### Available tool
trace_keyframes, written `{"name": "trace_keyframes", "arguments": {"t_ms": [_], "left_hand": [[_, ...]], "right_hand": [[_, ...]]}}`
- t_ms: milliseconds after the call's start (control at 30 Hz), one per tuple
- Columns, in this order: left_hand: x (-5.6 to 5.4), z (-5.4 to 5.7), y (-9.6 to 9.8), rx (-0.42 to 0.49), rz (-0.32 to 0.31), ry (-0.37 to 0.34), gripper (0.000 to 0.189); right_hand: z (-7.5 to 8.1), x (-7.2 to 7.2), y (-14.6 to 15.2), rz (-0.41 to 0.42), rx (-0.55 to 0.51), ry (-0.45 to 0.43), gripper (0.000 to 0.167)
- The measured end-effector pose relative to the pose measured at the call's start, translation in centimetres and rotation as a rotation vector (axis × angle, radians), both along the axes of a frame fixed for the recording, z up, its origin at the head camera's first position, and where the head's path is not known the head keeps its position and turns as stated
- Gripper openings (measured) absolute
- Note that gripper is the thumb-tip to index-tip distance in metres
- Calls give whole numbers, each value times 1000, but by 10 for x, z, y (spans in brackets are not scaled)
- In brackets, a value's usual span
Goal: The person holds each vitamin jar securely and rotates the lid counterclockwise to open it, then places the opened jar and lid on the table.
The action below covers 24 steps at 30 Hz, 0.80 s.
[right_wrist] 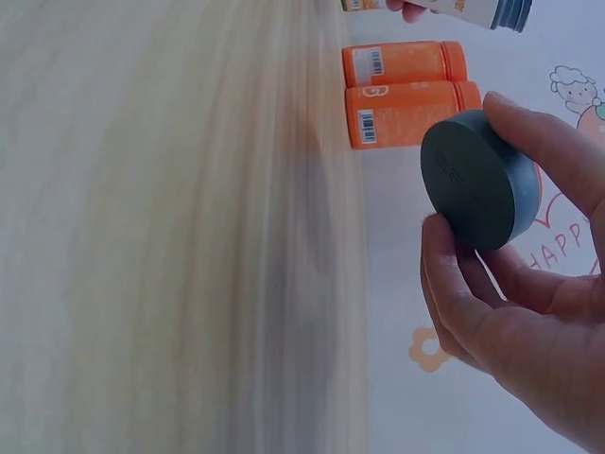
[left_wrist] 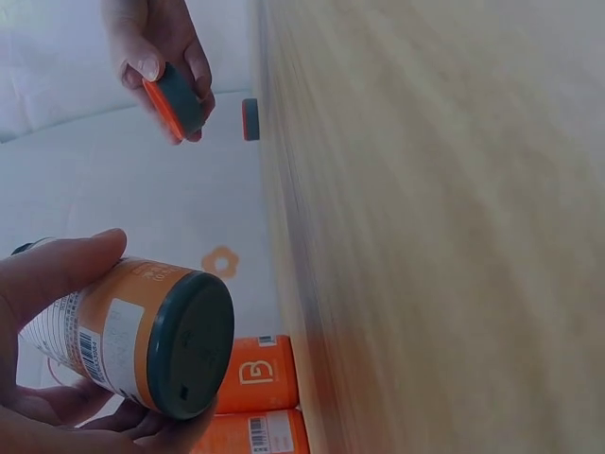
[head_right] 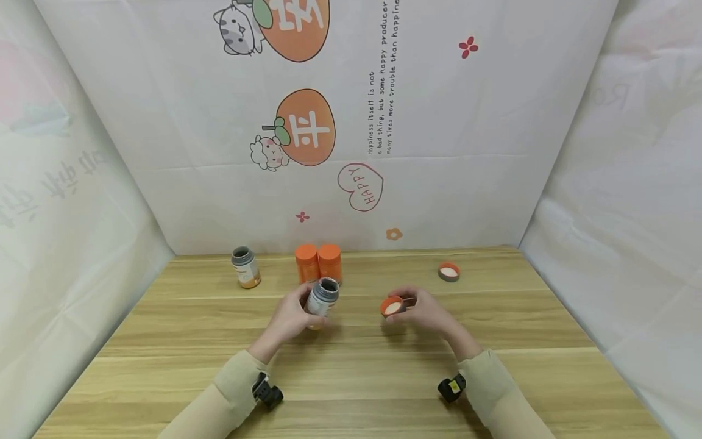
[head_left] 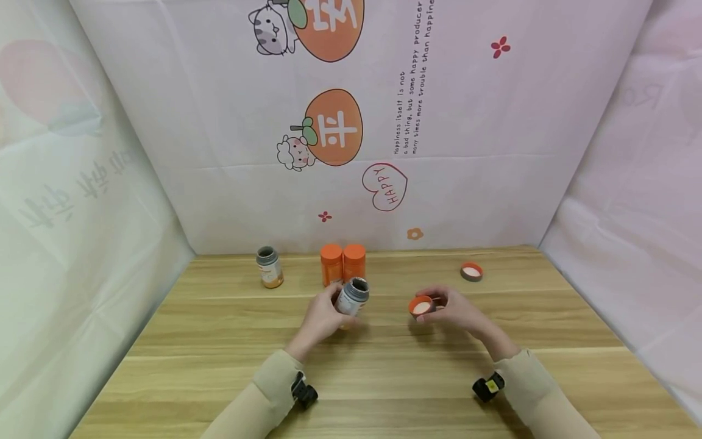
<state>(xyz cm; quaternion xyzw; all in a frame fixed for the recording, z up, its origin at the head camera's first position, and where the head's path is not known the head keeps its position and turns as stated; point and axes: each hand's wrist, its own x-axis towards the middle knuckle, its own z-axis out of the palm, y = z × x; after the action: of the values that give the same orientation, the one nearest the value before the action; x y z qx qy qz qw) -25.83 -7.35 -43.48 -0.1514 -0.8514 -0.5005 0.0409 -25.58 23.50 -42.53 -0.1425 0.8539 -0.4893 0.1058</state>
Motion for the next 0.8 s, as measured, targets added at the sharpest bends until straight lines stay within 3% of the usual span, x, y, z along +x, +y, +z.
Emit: {"name": "trace_keyframes", "arguments": {"t_ms": [333, 567, 800], "left_hand": [[-2, 2, -7, 2, 54, -43, 59], [-5, 3, -13, -13, 80, 0, 56], [-9, 1, -20, -8, 107, -8, 55]], "right_hand": [[-4, -3, 5, -27, 15, -6, 62], [-5, -2, 7, -25, 38, 19, 61], [-8, -4, 12, -47, 47, 40, 61]]}}
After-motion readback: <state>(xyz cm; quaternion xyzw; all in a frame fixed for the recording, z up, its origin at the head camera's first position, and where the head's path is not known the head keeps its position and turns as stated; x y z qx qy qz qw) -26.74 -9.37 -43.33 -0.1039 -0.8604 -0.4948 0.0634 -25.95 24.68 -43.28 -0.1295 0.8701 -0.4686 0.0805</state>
